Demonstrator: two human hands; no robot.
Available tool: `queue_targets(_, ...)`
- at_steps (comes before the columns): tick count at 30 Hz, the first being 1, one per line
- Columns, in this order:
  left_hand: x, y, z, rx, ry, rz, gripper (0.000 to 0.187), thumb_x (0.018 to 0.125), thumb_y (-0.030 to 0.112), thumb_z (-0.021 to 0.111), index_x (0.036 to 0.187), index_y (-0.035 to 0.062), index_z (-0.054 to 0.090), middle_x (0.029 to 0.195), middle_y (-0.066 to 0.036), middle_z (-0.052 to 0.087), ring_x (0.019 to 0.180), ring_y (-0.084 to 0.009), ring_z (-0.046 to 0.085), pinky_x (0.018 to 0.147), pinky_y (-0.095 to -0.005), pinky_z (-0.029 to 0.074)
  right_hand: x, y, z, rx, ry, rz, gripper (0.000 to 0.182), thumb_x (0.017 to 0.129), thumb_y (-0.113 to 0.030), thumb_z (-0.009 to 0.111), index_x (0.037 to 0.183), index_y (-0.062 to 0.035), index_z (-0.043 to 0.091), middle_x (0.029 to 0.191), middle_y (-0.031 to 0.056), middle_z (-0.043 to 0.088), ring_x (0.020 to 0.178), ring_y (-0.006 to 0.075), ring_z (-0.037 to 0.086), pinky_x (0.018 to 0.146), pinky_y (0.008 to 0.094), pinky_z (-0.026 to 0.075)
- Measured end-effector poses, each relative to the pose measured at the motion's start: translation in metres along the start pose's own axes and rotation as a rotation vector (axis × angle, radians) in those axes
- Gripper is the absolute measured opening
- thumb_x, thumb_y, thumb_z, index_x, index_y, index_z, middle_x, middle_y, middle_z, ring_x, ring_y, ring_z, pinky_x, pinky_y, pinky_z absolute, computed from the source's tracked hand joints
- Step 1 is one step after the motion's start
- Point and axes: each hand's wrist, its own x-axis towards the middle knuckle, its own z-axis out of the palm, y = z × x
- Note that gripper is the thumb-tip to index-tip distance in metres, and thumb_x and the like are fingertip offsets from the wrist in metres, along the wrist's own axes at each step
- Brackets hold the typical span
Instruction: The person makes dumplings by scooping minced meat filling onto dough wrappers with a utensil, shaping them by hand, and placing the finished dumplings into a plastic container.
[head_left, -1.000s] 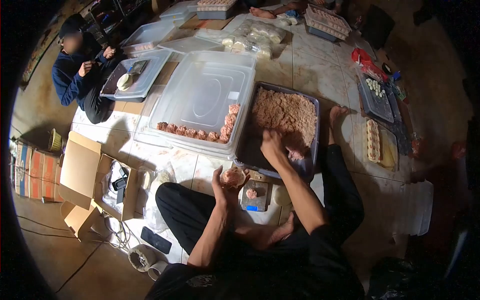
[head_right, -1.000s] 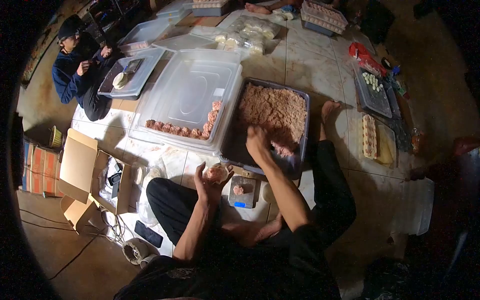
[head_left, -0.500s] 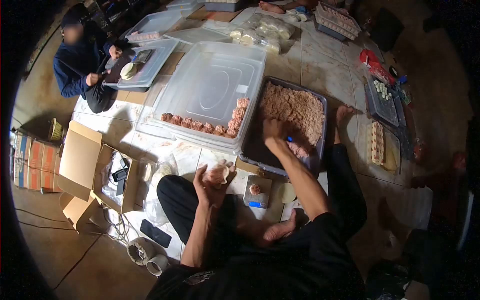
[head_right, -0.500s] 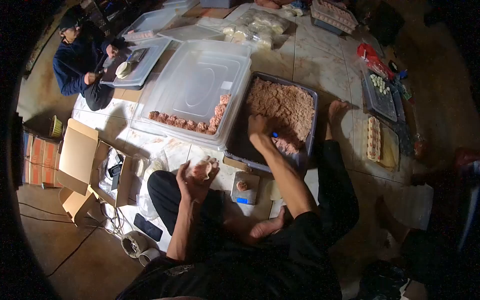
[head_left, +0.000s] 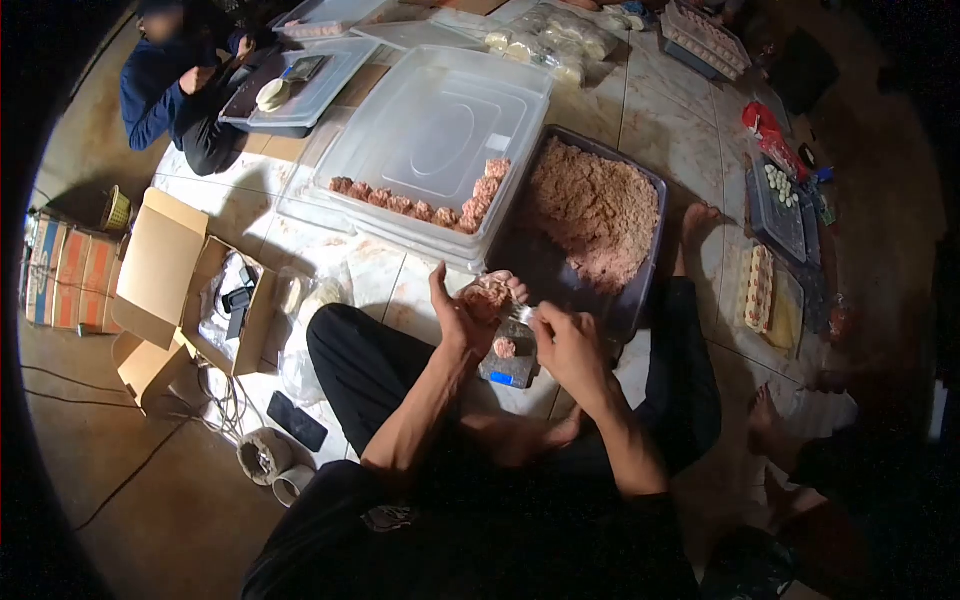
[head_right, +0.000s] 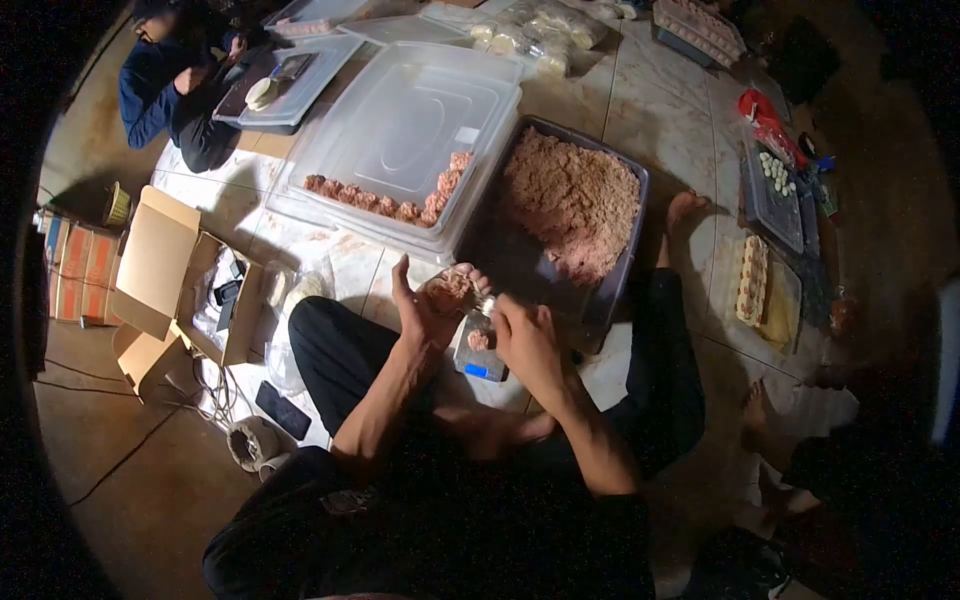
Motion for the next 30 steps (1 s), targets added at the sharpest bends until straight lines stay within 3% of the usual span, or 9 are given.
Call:
queue_targets(13, -0.013, -0.006, 0.002, 0.05, -0.052, -0.05, 0.09, 0.097, 0.074, 0.034, 0.135, -0.004, 0.06, 0.121, -0.022, 0.072, 0.114, -0.0367, 0.068, 0.112, -0.0502, 0.047, -0.015, -0.013, -0.004, 0.125, 0.029, 0.063, 0.012, 0.095, -0.012, 0.071, 0.099, -0.0019, 0.069, 0.091, 0.023, 0.073, 0.088, 0.0447, 0.071, 0.071, 0.0468, 0.055)
queue_targets(16, -0.013, 0.006, -0.007, 0.368, 0.093, 0.151, 0.082, 0.102, 0.069, 0.032, 0.136, -0.0019, 0.058, 0.112, -0.021, 0.072, 0.096, -0.0333, 0.073, 0.088, -0.045, 0.06, -0.005, -0.047, -0.05, 0.228, 0.205, 0.271, 0.022, 0.097, -0.019, 0.074, 0.102, 0.002, 0.07, 0.081, 0.018, 0.073, 0.076, 0.0241, 0.074, 0.068, 0.0371, 0.056)
queue_targets(18, -0.025, 0.005, 0.014, 0.559, -0.02, -0.006, 0.086, 0.103, 0.073, 0.032, 0.134, -0.0032, 0.056, 0.1, -0.017, 0.072, 0.066, -0.0298, 0.07, 0.063, -0.0409, 0.06, 0.01, -0.008, -0.004, 0.497, 0.273, 0.132, 0.023, 0.1, -0.017, 0.072, 0.099, 0.006, 0.068, 0.071, 0.0076, 0.067, 0.069, 0.0113, 0.066, 0.06, 0.03, 0.052)
queue_targets(21, -0.037, -0.001, 0.027, 0.642, -0.255, -0.111, 0.098, 0.1, 0.081, 0.029, 0.141, -0.0037, 0.053, 0.103, -0.017, 0.073, 0.069, -0.0294, 0.071, 0.06, -0.0375, 0.06, 0.014, 0.002, -0.003, 0.793, -0.136, 0.34, 0.02, 0.1, -0.013, 0.072, 0.095, 0.0054, 0.068, 0.069, 0.0015, 0.064, 0.062, 0.0048, 0.056, 0.057, 0.0268, 0.048)
queue_targets(24, -0.062, 0.033, 0.026, 0.47, -0.409, -0.295, 0.095, 0.103, 0.075, 0.027, 0.146, -0.0061, 0.05, 0.107, -0.018, 0.074, 0.078, -0.0321, 0.075, 0.063, -0.0426, 0.064, 0.008, -0.024, -0.056, 0.607, -0.018, 0.084, 0.021, 0.101, -0.012, 0.071, 0.088, 0.0027, 0.067, 0.067, -0.0011, 0.06, 0.062, 0.0025, 0.049, 0.056, 0.0263, 0.043)
queue_targets(25, -0.06, 0.039, 0.025, 0.598, -0.455, -0.285, 0.073, 0.105, 0.057, 0.045, 0.142, -0.0053, 0.056, 0.109, -0.015, 0.075, 0.088, -0.0247, 0.075, 0.068, -0.0349, 0.062, 0.01, -0.029, -0.066, 0.62, -0.048, 0.068, 0.027, 0.103, -0.019, 0.07, 0.086, 0.0011, 0.067, 0.068, -0.0009, 0.057, 0.066, 0.0042, 0.047, 0.059, 0.0277, 0.041)
queue_targets(26, -0.051, 0.029, 0.024, 0.948, -0.36, -0.018, 0.039, 0.098, 0.026, 0.064, 0.125, -0.0015, 0.067, 0.102, -0.007, 0.074, 0.089, -0.0135, 0.07, 0.072, -0.0257, 0.056, 0.019, -0.023, -0.066, 0.554, -0.057, 0.083, 0.027, 0.104, -0.021, 0.069, 0.088, 0.0012, 0.068, 0.069, 0.0009, 0.059, 0.067, 0.0066, 0.05, 0.061, 0.0291, 0.043)
queue_targets(28, -0.022, 0.008, 0.0, 1.059, -0.457, 0.211, 0.021, 0.089, 0.003, 0.07, 0.11, 0.0006, 0.068, 0.095, 0.0, 0.07, 0.086, -0.007, 0.063, 0.076, -0.0242, 0.052, 0.028, -0.012, -0.053, 0.431, -0.095, 0.12, 0.03, 0.105, -0.026, 0.067, 0.094, 0.0012, 0.069, 0.071, 0.0043, 0.062, 0.069, 0.0114, 0.055, 0.065, 0.0318, 0.046)
queue_targets(30, -0.008, 0.008, 0.02, 1.219, -0.489, 0.66, 0.021, 0.084, 0.004, 0.077, 0.1, 0.0015, 0.063, 0.092, -0.001, 0.067, 0.082, -0.0098, 0.062, 0.074, -0.0281, 0.052, 0.016, -0.041, -0.05, 0.315, 0.312, 0.149, 0.029, 0.107, -0.026, 0.062, 0.108, 0.0019, 0.067, 0.087, 0.0153, 0.068, 0.08, 0.0294, 0.066, 0.077, 0.0381, 0.052)
